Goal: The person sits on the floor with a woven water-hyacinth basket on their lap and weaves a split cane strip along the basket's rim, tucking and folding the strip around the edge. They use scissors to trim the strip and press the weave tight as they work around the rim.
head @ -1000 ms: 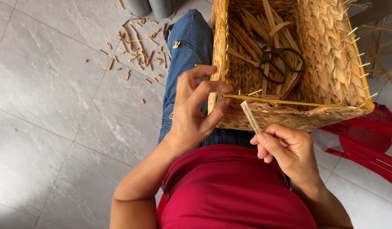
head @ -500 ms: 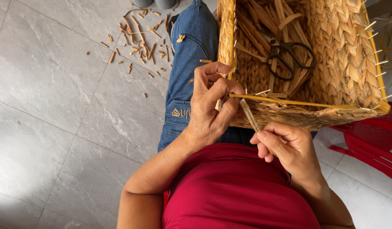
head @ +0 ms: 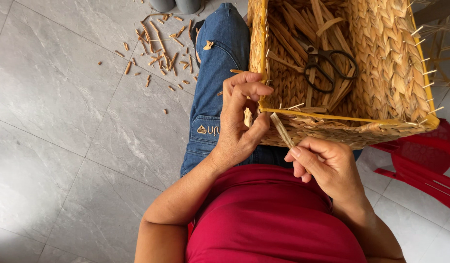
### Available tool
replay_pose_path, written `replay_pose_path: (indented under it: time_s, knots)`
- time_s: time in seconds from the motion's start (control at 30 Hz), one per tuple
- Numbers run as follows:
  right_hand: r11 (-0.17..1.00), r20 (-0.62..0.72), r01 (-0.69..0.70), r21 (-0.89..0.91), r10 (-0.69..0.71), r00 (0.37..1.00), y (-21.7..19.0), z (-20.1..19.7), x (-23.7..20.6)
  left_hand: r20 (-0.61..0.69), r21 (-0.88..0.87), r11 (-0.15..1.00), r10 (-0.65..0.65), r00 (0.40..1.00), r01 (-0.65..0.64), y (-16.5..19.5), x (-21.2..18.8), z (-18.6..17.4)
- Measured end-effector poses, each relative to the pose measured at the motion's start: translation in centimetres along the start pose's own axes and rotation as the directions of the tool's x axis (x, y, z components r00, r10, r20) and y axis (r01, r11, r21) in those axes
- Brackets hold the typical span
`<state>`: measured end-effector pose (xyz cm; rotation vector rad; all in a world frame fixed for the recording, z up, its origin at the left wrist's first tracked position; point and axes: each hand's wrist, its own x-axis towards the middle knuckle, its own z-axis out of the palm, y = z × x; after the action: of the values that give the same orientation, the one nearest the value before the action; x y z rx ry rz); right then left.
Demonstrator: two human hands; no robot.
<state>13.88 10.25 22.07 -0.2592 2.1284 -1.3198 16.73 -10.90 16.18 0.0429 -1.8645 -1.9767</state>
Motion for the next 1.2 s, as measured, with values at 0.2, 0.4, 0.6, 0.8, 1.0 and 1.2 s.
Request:
replay_pose_path:
  time_s: [0.2, 0.4, 0.6, 0.8, 1.0, 1.2]
  knots:
    - [0.998, -0.062, 0.061, 0.020, -0.059, 0.996, -0.2, 0.4, 0.2, 0.012, 0.046, 0.998, 0.045, 0.999, -0.045, 0.7, 0.6, -0.3]
    - [0.986, -0.119, 0.167, -0.005, -0.166, 0.979, -0.9, 1.0, 1.3, 0.288, 0.002, 1.000, -0.017, 0.958, 0.017, 4.0, 3.8, -4.0]
    - [0.890, -0.102, 0.328, -0.318, -0.376, 0.921, -4.8, 1.0, 1.1, 0.423, 0.310, 0.926, 0.069, 0.903, -0.216, 5.9, 7.4, -4.8]
    - [0.625, -0.115, 0.555, -0.549, -0.714, 0.691, -9.5, -1.5, 1.8, 0.348, 0.319, 0.898, 0.187, 0.919, -0.303, 6.8, 7.3, -3.7]
    - [0.738, 0.158, 0.494, -0.460, -0.480, 0.863, -10.2, -2.2, 7.5, 0.128, 0.185, 0.982, 0.024, 0.991, -0.047, 5.8, 4.4, -2.9]
    - [0.874, 0.289, 0.402, -0.272, -0.325, 0.901, -10.5, -2.6, 9.4, 0.054, 0.113, 0.991, -0.078, 0.995, 0.072, 3.9, 1.7, -3.1]
